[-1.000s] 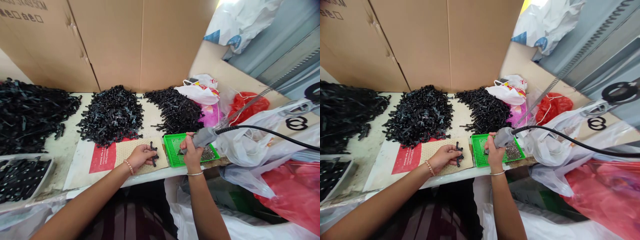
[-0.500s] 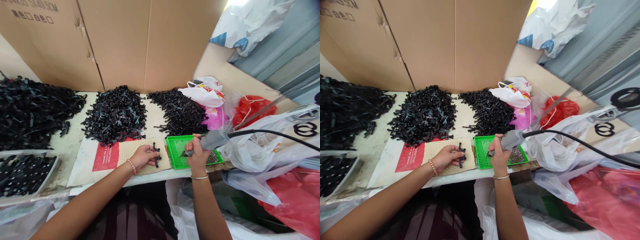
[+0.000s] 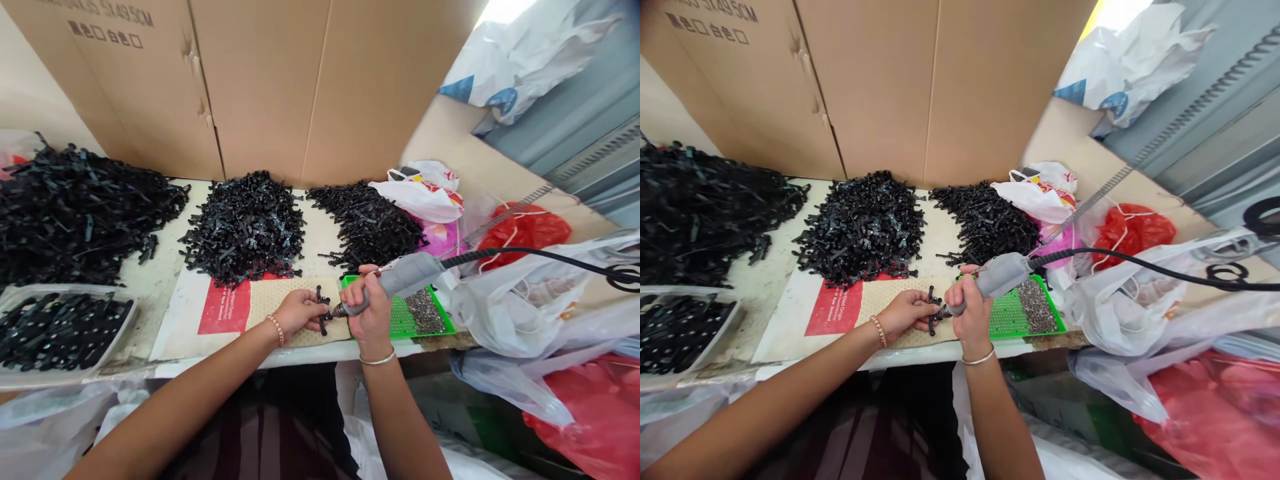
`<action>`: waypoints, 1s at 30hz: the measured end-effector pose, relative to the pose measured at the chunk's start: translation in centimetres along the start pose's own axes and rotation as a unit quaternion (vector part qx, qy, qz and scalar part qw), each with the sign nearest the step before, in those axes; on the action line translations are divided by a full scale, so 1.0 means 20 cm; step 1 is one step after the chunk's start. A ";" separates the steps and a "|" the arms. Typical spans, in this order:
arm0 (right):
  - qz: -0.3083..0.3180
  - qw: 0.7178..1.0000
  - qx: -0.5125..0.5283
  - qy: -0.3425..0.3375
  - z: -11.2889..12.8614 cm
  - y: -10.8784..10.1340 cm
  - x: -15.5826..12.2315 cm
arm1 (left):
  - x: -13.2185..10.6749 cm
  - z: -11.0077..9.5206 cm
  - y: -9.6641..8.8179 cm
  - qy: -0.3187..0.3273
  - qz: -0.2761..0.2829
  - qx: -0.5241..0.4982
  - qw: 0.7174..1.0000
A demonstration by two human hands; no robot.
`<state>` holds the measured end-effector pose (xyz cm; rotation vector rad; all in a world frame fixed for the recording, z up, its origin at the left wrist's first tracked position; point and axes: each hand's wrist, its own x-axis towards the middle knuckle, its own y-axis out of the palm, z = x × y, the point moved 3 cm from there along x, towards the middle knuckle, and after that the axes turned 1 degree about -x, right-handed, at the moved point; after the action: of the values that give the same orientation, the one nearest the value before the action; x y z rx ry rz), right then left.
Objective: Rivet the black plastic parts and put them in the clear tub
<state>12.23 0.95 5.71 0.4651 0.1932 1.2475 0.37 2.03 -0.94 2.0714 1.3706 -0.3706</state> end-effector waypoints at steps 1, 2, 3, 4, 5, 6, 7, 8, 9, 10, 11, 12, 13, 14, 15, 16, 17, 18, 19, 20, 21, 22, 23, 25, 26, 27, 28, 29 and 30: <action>-0.001 1.000 0.001 0.002 0.00 0.00 0.00 | 0.00 0.00 0.00 -0.002 -0.002 0.000 1.000; -0.001 1.000 0.001 0.004 -0.01 0.00 0.00 | 0.00 0.00 0.00 -0.003 -0.003 0.001 1.000; 0.001 1.000 -0.001 0.005 -0.01 0.00 0.00 | 0.00 0.00 0.00 -0.002 -0.001 0.002 1.000; 0.002 1.000 -0.003 0.003 -0.01 0.00 0.00 | 0.00 0.00 0.00 0.000 0.002 0.002 1.000; 0.004 1.000 -0.008 0.001 -0.01 0.00 0.00 | 0.00 0.00 0.00 0.003 0.005 0.001 1.000; 0.005 1.000 -0.012 -0.001 -0.01 0.01 -0.01 | 0.00 0.00 0.00 0.006 0.009 0.000 1.000; 0.006 1.000 -0.016 -0.003 -0.01 0.01 -0.01 | 0.00 0.00 0.00 0.008 0.012 -0.002 1.000; 0.005 1.000 -0.018 -0.005 -0.01 0.01 -0.01 | 0.01 0.00 0.00 0.009 0.014 -0.004 1.000; 0.003 1.000 -0.019 -0.006 0.00 0.01 0.00 | 0.01 0.01 0.00 0.009 0.015 -0.006 1.000; 0.002 1.000 -0.019 -0.006 0.00 0.01 0.00 | 0.01 0.01 -0.01 0.008 0.015 -0.007 1.000; 0.000 1.000 -0.019 -0.006 0.00 0.01 0.00 | 0.01 0.01 -0.01 0.007 0.015 -0.007 1.000; -0.002 1.000 -0.017 -0.006 0.00 0.01 0.00 | 0.01 0.01 -0.01 0.005 0.014 -0.006 1.000; -0.003 1.000 -0.015 -0.005 0.00 0.00 0.00 | 0.01 0.01 -0.01 0.005 0.013 -0.005 1.000; -0.003 1.000 -0.013 -0.003 0.00 0.00 0.00 | 0.01 0.01 0.00 0.005 0.011 -0.004 1.000; -0.004 1.000 -0.011 -0.002 -0.01 0.00 0.00 | 0.01 0.01 0.00 0.005 0.009 -0.004 1.000; -0.004 1.000 -0.012 -0.002 -0.01 0.00 0.00 | 0.01 0.01 0.00 0.006 0.008 -0.006 1.000; -0.004 1.000 -0.014 -0.003 -0.01 -0.01 0.00 | 0.01 0.01 0.00 0.006 0.008 -0.008 1.000; -0.003 1.000 -0.018 -0.004 -0.01 -0.01 0.00 | 0.01 0.01 0.00 0.005 0.008 -0.010 1.000; -0.002 1.000 -0.021 -0.006 -0.02 -0.01 -0.01 | 0.01 0.01 0.00 0.005 0.007 -0.011 1.000; -0.001 1.000 -0.023 -0.008 -0.02 -0.01 -0.01 | 0.01 0.01 0.00 0.003 0.007 -0.011 1.000; -0.001 1.000 -0.024 -0.010 -0.02 -0.01 -0.01 | 0.01 0.01 0.00 0.003 0.006 -0.011 1.000; -0.001 1.000 -0.025 -0.011 -0.02 -0.01 -0.01 | 0.01 0.01 0.00 0.003 0.005 -0.011 1.000; -0.001 1.000 -0.025 -0.011 -0.03 -0.01 -0.01 | 0.01 0.01 0.00 0.003 0.005 -0.011 1.000; 0.001 1.000 -0.027 -0.013 -0.03 -0.01 -0.02 | 0.01 0.01 0.00 0.004 0.007 -0.013 1.000; 0.003 1.000 -0.028 -0.014 -0.03 -0.01 -0.02 | 0.01 0.01 0.00 0.003 0.008 -0.013 1.000; 0.006 0.999 -0.029 -0.015 -0.03 -0.01 -0.02 | 0.01 0.01 0.00 0.003 0.009 -0.012 1.000; 0.008 0.999 -0.031 -0.015 -0.03 -0.01 -0.02 | 0.01 0.01 0.00 0.003 0.010 -0.011 1.000; 0.012 0.999 -0.032 -0.015 -0.03 -0.01 -0.02 | 0.01 0.01 0.00 0.004 0.010 -0.010 1.000; 0.018 0.999 -0.033 -0.014 -0.03 -0.01 -0.02 | 0.02 0.01 0.00 0.004 0.011 -0.009 1.000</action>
<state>11.93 0.64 5.01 0.4312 0.1198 1.2770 0.48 2.19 -1.24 2.0737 1.3493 -0.3402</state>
